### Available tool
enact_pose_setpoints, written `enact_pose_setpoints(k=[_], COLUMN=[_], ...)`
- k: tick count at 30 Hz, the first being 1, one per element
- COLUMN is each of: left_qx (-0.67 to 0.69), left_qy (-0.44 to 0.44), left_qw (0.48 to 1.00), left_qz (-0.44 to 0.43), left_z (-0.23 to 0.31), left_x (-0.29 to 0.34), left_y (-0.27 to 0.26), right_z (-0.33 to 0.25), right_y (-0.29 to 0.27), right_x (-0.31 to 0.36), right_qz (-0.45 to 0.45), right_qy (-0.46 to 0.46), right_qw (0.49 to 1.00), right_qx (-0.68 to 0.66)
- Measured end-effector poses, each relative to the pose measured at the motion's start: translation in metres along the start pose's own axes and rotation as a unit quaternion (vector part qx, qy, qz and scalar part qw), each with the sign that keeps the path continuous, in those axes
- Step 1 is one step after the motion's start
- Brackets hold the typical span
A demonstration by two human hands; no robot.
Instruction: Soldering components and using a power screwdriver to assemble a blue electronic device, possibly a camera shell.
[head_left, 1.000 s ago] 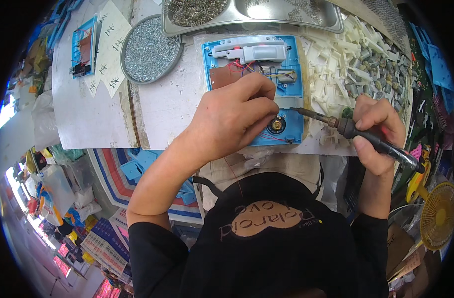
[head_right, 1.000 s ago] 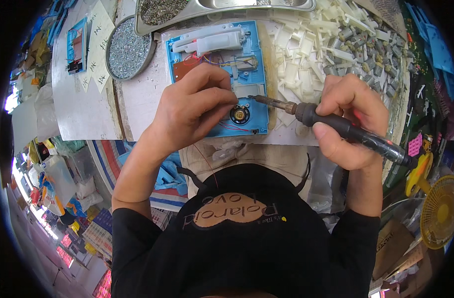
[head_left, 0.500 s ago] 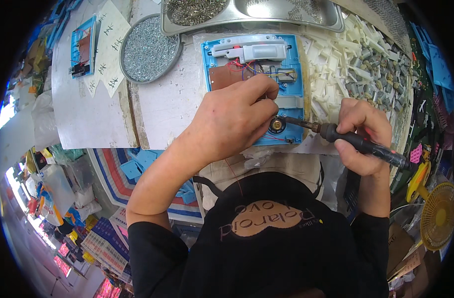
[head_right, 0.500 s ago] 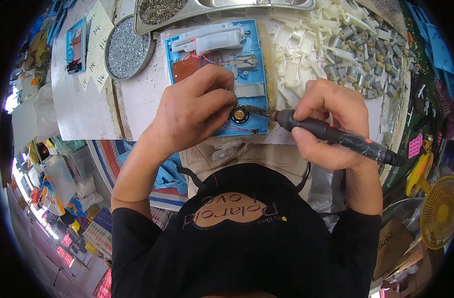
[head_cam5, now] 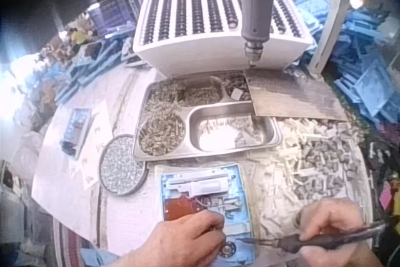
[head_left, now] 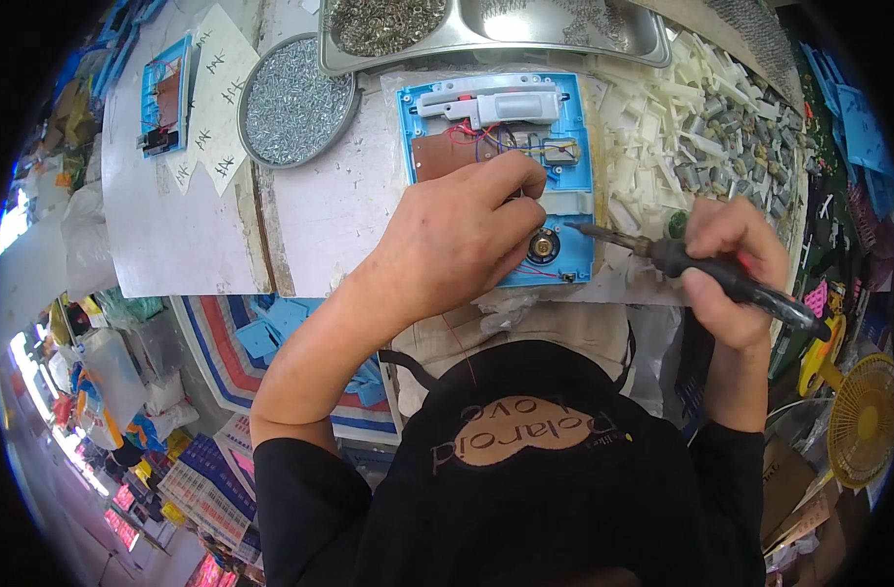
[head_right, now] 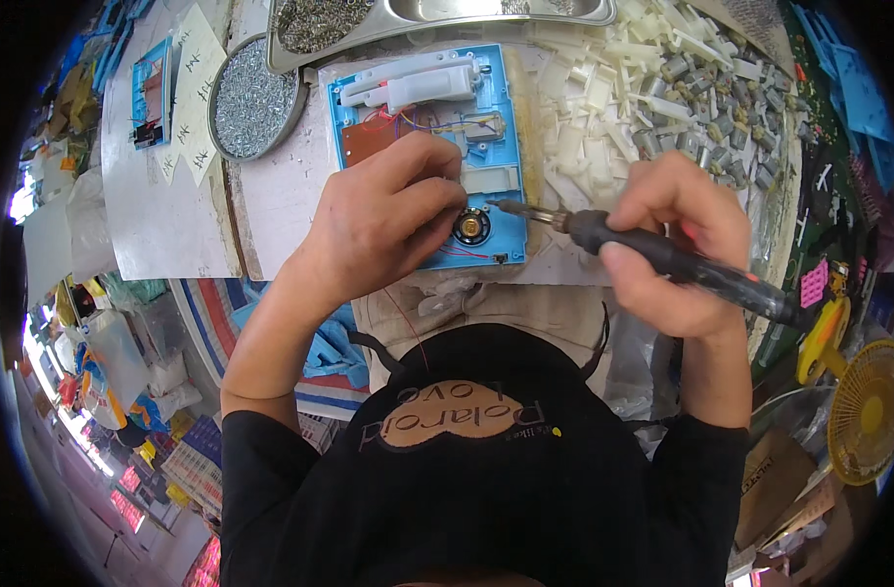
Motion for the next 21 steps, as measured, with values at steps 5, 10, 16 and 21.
enact_pose_setpoints(k=[5,10,16,21], left_qx=[0.013,-0.046,-0.035,-0.033], left_qy=[0.0,0.025,0.019,0.035], left_qw=[1.0,0.999,0.999,0.999], left_qz=[-0.02,-0.011,-0.002,0.012], left_z=[0.0,0.006,0.012,0.018], left_x=[-0.002,-0.003,-0.003,-0.004], left_y=[-0.002,0.0,-0.004,-0.007], right_z=[-0.009,-0.013,-0.05,-0.035], right_y=[-0.032,-0.114,-0.2,-0.24], right_x=[0.038,0.116,0.197,0.202], right_qz=[0.123,0.343,0.577,0.631], right_qy=[-0.007,-0.013,-0.055,-0.027], right_qw=[0.992,0.937,0.802,0.722], right_qx=[0.004,0.072,0.146,0.284])
Point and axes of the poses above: each hand's wrist, its own x-axis away from the middle knuckle, its own y-axis out of the palm, z = x × y, the point moved 4 cm from there along -x, towards the middle knuckle, and after that the axes turned 5 degrees about -z, right-handed, at the moved point
